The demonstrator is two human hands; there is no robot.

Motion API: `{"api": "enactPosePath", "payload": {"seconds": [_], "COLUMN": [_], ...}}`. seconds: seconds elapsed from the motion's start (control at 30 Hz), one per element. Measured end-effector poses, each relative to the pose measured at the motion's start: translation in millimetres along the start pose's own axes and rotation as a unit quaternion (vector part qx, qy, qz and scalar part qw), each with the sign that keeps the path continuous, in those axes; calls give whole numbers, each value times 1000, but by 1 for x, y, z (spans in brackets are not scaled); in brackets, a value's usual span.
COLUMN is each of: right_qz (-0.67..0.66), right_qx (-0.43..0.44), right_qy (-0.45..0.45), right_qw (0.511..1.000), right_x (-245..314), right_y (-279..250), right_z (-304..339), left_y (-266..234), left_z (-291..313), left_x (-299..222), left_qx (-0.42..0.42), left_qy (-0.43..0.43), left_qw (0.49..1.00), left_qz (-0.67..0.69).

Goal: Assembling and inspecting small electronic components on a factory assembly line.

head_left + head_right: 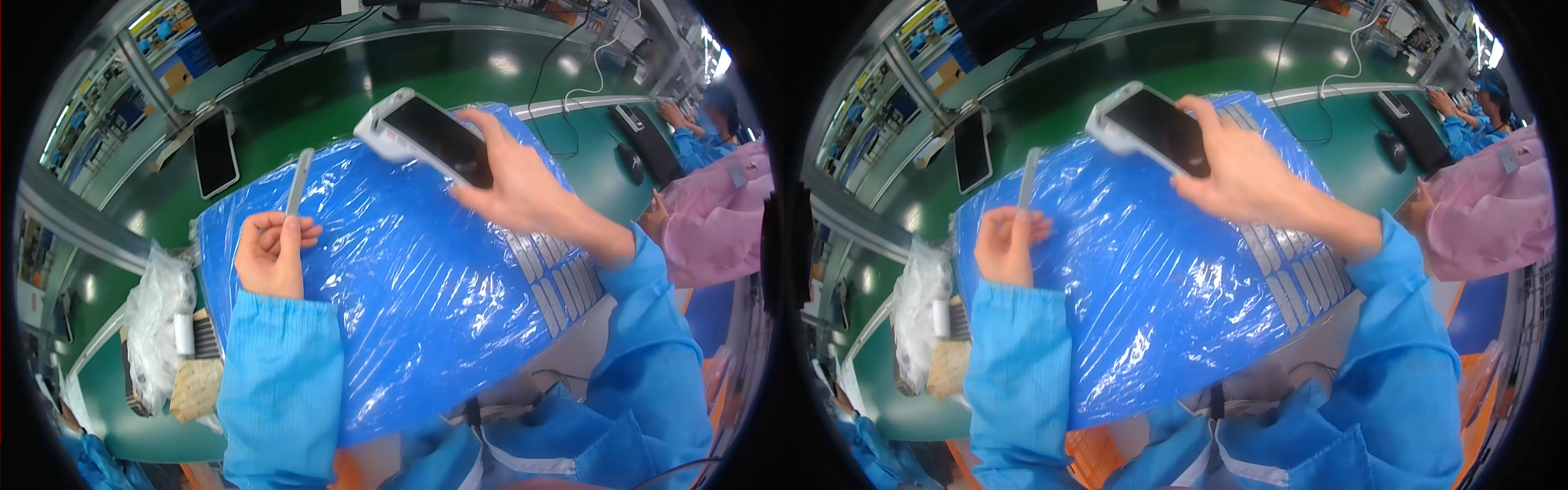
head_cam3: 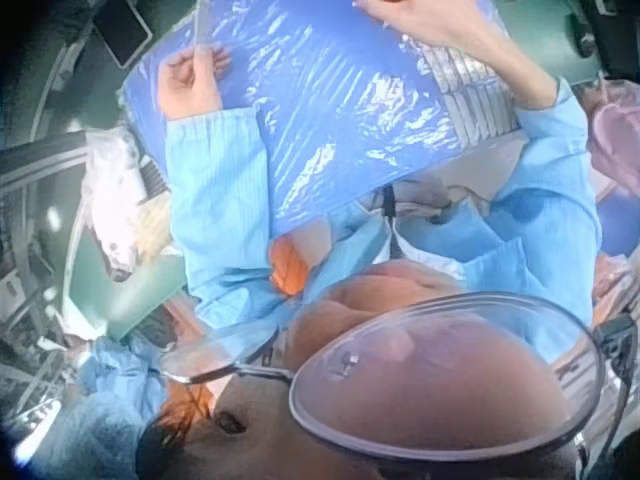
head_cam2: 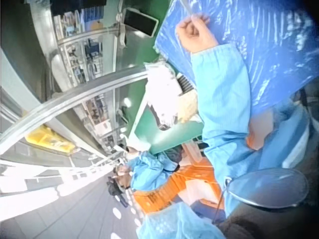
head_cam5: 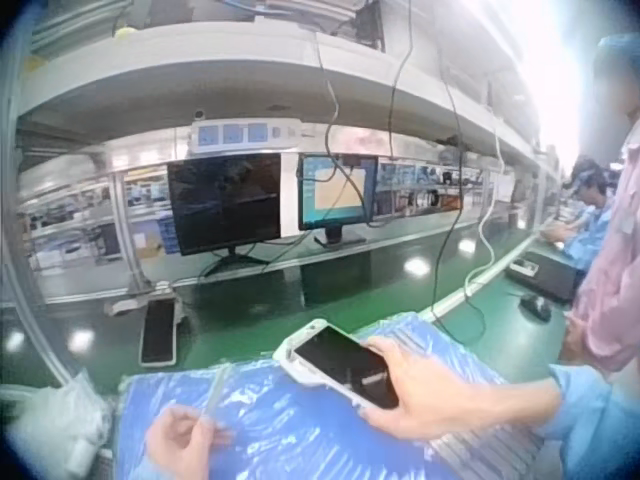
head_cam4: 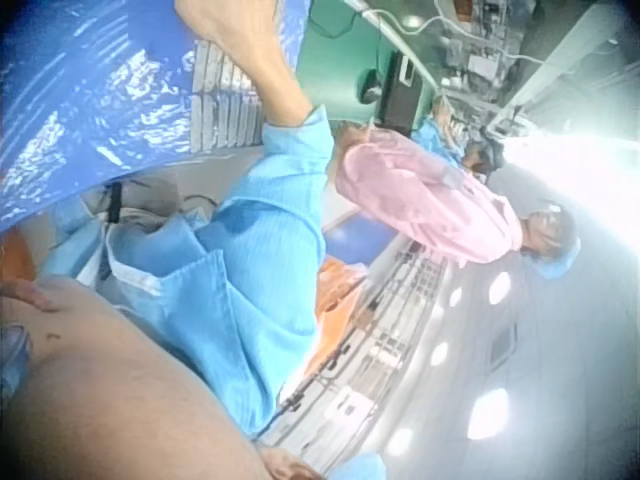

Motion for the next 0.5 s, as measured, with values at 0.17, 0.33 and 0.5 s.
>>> {"api": "enactPosePath", "payload": {"seconds": [0.17, 0.33, 0.5], "right_qz": [31, 78, 71], "right_qx": [42, 104, 158], "right_qy": [-55, -49, -16], "right_qw": [997, 990, 985], "right_x": [45, 71, 67], "right_y": [13, 33, 31], "right_z": [56, 74, 69], "left_y": [6, 6, 4], "left_z": [0, 5, 9], "left_x": [-14, -19, -21], "left_qx": [26, 55, 77], "left_qy": [-14, -41, -109], "left_qw": [996, 994, 991], "left_qz": [84, 85, 22]}}
Point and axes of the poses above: each hand's wrist, its own z-axis away from the middle knuckle, its own y-axis out of the palm, x = y × z, the point moved 1 cm from there along -z, towards the middle knuckle, and after that the axes turned 2 degrees about -z, right-handed, at the moved point
